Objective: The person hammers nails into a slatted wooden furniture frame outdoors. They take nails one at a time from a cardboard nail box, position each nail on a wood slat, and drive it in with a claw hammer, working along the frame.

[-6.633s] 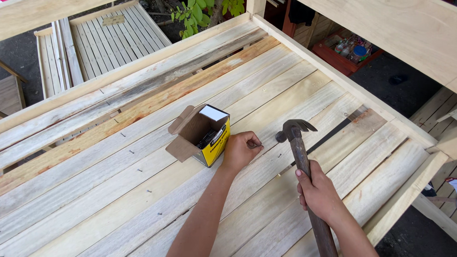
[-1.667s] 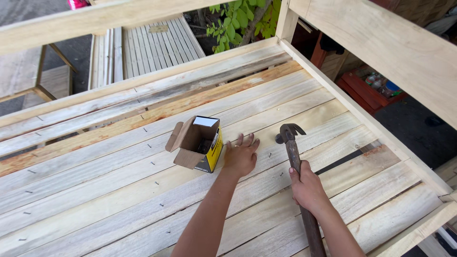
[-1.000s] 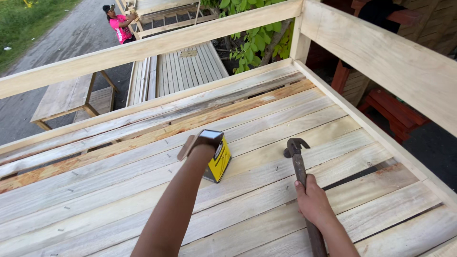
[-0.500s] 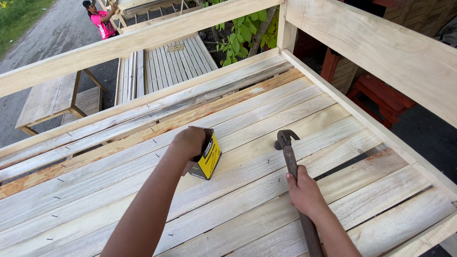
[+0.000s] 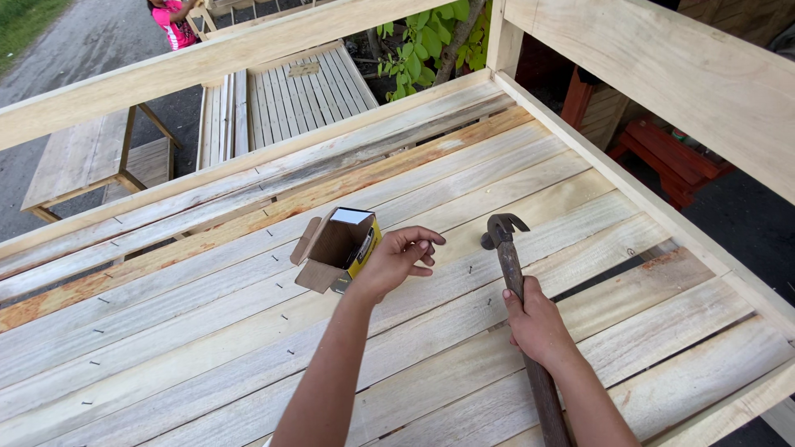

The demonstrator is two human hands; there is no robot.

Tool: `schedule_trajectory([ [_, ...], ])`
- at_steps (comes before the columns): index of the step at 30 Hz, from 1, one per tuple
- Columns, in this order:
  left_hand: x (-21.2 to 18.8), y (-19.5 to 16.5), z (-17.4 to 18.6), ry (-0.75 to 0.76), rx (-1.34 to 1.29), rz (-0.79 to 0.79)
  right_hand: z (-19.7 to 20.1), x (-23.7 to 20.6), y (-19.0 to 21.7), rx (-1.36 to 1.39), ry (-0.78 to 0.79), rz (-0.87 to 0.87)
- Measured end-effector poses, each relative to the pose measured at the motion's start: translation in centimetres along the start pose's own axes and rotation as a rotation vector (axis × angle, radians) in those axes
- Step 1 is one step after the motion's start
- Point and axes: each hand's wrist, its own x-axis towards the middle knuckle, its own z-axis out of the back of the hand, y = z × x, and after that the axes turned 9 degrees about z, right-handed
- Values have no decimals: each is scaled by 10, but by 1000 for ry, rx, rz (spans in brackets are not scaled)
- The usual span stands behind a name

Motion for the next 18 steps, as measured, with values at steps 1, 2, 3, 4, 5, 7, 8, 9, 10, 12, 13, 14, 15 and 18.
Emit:
schedule_trajectory([
  [1, 12, 11, -2, -47, -89, 15, 0, 0, 0, -6, 1, 2],
  [2, 25, 22, -5, -94, -178, 28, 0, 0, -1, 4, -2, 2],
  [3, 38, 32, -7, -141, -268, 41, 0, 0, -1, 13, -5, 3],
  [4, 51, 42, -9, -178, -324, 29, 0, 0, -2, 22, -8, 5],
  [5, 63, 52, -11, -215, -380, 17, 0, 1, -2, 20, -10, 8],
  [7, 87, 69, -16, -300, -343, -99, 0, 2, -1, 15, -9, 10],
  [8, 99, 76, -19, -347, -248, -203, 0, 3, 0, 4, 4, 5],
  [9, 107, 84, -21, -392, -154, -305, 0, 5, 1, -7, 18, -3],
  [10, 112, 90, -20, -408, -62, -343, 1, 6, 2, -19, 32, -12],
  [12, 119, 102, -16, -441, 120, -414, 7, 11, 4, -39, 69, -45],
  [13, 120, 107, -15, -429, 142, -390, 10, 14, 5, -49, 88, -59],
  [14, 119, 110, -14, -419, 165, -370, 16, 18, 7, -43, 105, -54],
  [15, 118, 113, -13, -409, 187, -349, 24, 23, 7, -37, 123, -48],
  [18, 117, 113, -10, -279, -57, -362, 37, 38, 9, -11, 173, -46],
])
